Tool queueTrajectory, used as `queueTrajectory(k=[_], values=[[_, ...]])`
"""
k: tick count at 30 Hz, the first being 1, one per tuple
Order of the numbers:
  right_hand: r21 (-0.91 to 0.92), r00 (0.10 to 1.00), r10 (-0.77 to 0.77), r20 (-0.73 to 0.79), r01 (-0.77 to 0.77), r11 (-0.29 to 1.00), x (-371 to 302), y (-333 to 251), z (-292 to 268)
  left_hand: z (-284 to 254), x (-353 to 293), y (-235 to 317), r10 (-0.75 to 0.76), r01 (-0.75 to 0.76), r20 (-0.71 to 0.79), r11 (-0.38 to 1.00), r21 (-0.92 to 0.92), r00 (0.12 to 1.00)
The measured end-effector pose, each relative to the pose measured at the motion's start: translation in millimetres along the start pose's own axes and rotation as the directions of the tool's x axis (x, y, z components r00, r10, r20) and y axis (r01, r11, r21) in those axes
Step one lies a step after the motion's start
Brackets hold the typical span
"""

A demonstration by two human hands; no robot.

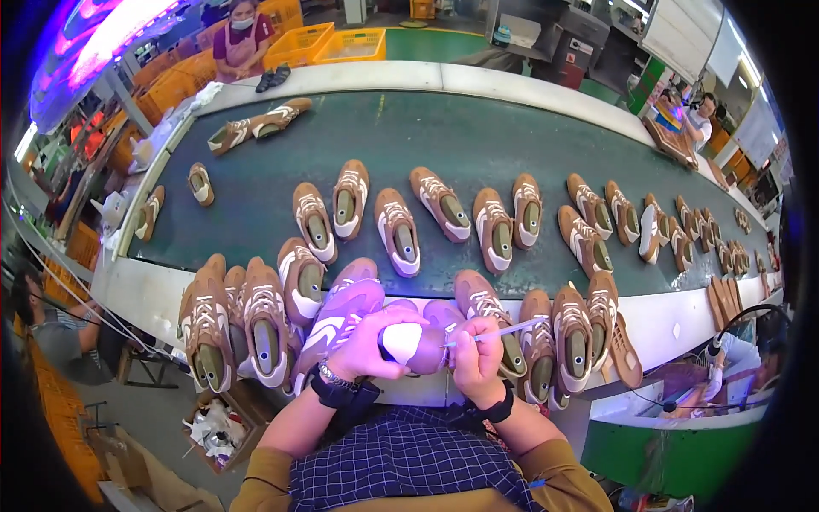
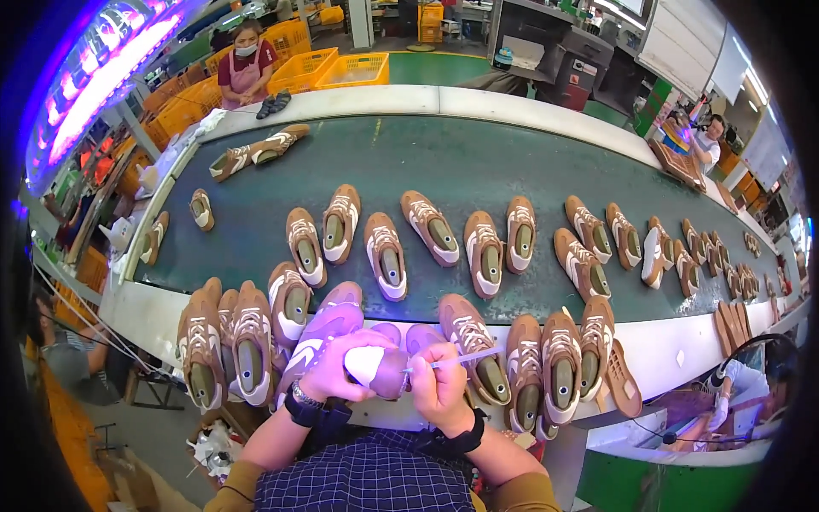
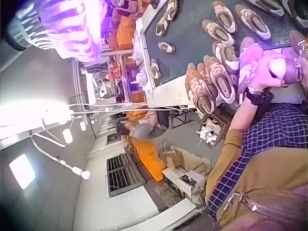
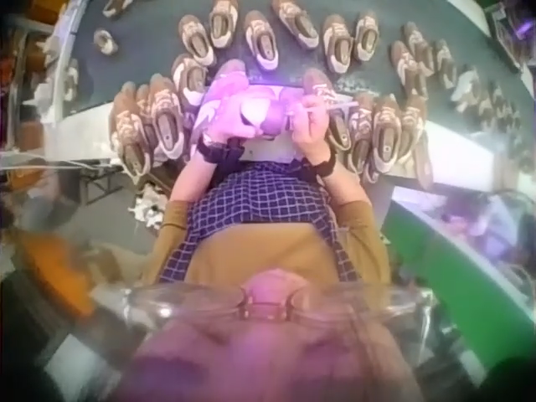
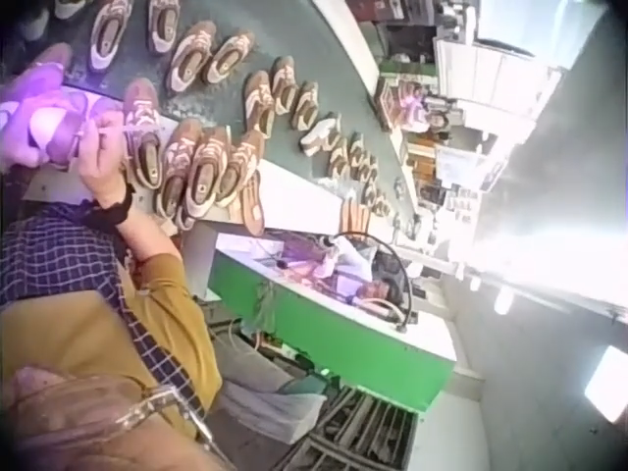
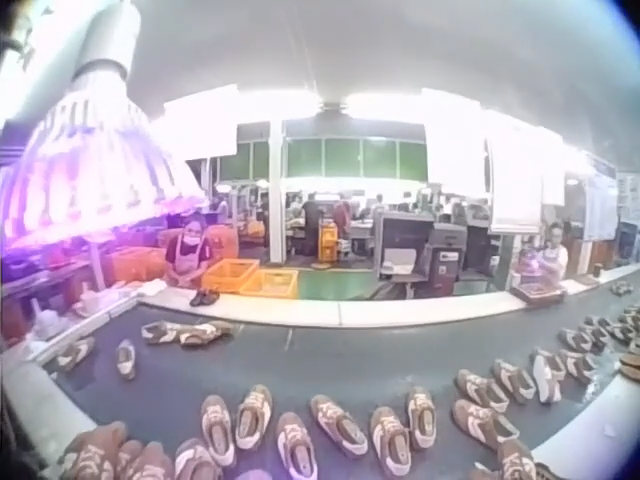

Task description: Inspecting and sorting shoes on a conveyor belt, applying markings with a pen.

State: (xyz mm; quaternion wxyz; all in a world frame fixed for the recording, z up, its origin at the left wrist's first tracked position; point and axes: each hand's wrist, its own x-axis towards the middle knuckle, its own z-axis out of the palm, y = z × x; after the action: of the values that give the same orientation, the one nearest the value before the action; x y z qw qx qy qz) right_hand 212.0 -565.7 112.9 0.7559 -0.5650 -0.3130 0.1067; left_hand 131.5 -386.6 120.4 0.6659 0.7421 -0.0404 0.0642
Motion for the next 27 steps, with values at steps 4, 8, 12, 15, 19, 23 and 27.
queueTrajectory(k=[4, 8, 12, 15, 19, 23, 27], values=[[-0.06, 1.0, 0.009, -0.018, -0.01, 0.998, -1.3, 1.1, -1.6, 2.6, 0.0, 0.9, 0.0, 0.0, -0.011, 1.0, 0.008, 1.0], [-0.302, 0.994, -0.095, 0.048, 0.105, 0.947, 1.1, -0.8, -9.2, 5.3, 1.6, 1.2, -0.016, 0.016, -0.012, 1.0, -0.005, 1.0], [-0.109, 1.0, 0.0, 0.006, 0.001, 0.994, -0.3, -3.1, -12.6, 8.7, 4.0, 0.0, 0.021, -0.021, -0.003, 0.999, 0.03, 1.0], [-0.125, 0.998, -0.054, 0.035, 0.058, 0.99, -0.4, -3.7, -14.7, 11.1, 5.5, -0.6, 0.034, -0.033, -0.012, 0.998, 0.045, 0.999], [-0.317, 0.981, -0.165, 0.1, 0.189, 0.93, 1.9, -5.5, -18.9, 12.5, 6.5, 0.8, -0.007, 0.007, 0.003, 0.999, -0.038, 1.0], [-0.214, 0.992, -0.118, 0.047, 0.125, 0.969, 0.3, -8.4, -19.0, 14.7, 7.0, 1.4, 0.036, -0.036, 0.0, 0.998, 0.057, 0.999], [-0.063, 0.994, 0.099, -0.049, -0.102, 0.993, -1.3, -11.7, -16.4, 17.9, 6.5, 0.5, 0.02, -0.019, -0.005, 0.999, 0.041, 1.0]])
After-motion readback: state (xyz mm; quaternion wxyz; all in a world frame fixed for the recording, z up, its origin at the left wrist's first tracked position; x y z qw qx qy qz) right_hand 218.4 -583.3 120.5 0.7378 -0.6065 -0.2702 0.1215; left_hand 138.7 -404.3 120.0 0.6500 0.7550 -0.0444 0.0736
